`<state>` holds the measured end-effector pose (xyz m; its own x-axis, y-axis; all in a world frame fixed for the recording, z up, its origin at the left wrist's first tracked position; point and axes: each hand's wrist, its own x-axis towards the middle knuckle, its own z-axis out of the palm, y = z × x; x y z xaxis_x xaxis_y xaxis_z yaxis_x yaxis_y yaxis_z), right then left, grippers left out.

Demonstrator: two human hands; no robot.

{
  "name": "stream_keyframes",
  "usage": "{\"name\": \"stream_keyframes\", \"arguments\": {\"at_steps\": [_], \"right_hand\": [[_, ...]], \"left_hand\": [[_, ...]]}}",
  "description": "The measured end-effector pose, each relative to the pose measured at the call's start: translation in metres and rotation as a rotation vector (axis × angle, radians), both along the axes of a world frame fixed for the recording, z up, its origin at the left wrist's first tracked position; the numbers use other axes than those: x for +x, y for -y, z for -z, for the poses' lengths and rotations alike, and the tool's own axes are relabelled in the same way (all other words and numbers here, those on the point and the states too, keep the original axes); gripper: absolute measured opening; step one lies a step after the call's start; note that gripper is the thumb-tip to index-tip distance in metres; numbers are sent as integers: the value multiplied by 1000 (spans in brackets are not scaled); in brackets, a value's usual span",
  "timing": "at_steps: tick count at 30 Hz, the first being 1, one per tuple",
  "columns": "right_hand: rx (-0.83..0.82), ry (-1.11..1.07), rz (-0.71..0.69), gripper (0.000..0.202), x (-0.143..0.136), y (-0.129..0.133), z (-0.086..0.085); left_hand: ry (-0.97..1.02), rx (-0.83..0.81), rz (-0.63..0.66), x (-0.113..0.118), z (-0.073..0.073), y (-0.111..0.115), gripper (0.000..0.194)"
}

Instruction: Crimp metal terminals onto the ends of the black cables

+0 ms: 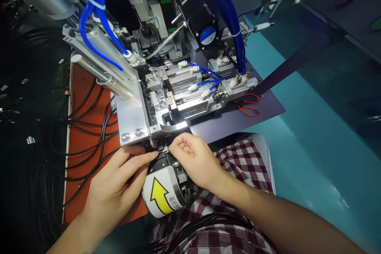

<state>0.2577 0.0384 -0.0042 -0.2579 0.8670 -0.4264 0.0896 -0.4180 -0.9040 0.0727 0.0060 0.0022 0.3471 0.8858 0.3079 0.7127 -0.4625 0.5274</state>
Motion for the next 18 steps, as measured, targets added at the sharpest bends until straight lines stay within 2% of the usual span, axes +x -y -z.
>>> {"name": "stream_keyframes", "arguments": {"at_steps": [4, 6, 11, 18], "right_hand": [[-171, -1, -38, 17, 0, -7, -7], [-192, 13, -48, 17, 1, -8, -9], [-16, 63, 87, 10, 6, 0, -6], [92, 52, 59, 8, 1, 1, 1]], "left_hand": [[-3, -15, 7, 0, 0, 0, 23], [0, -17, 7, 0, 0, 0, 23], [12, -3, 13, 0, 1, 1, 22], [-11, -42, -11, -2, 3, 3, 22]]}}
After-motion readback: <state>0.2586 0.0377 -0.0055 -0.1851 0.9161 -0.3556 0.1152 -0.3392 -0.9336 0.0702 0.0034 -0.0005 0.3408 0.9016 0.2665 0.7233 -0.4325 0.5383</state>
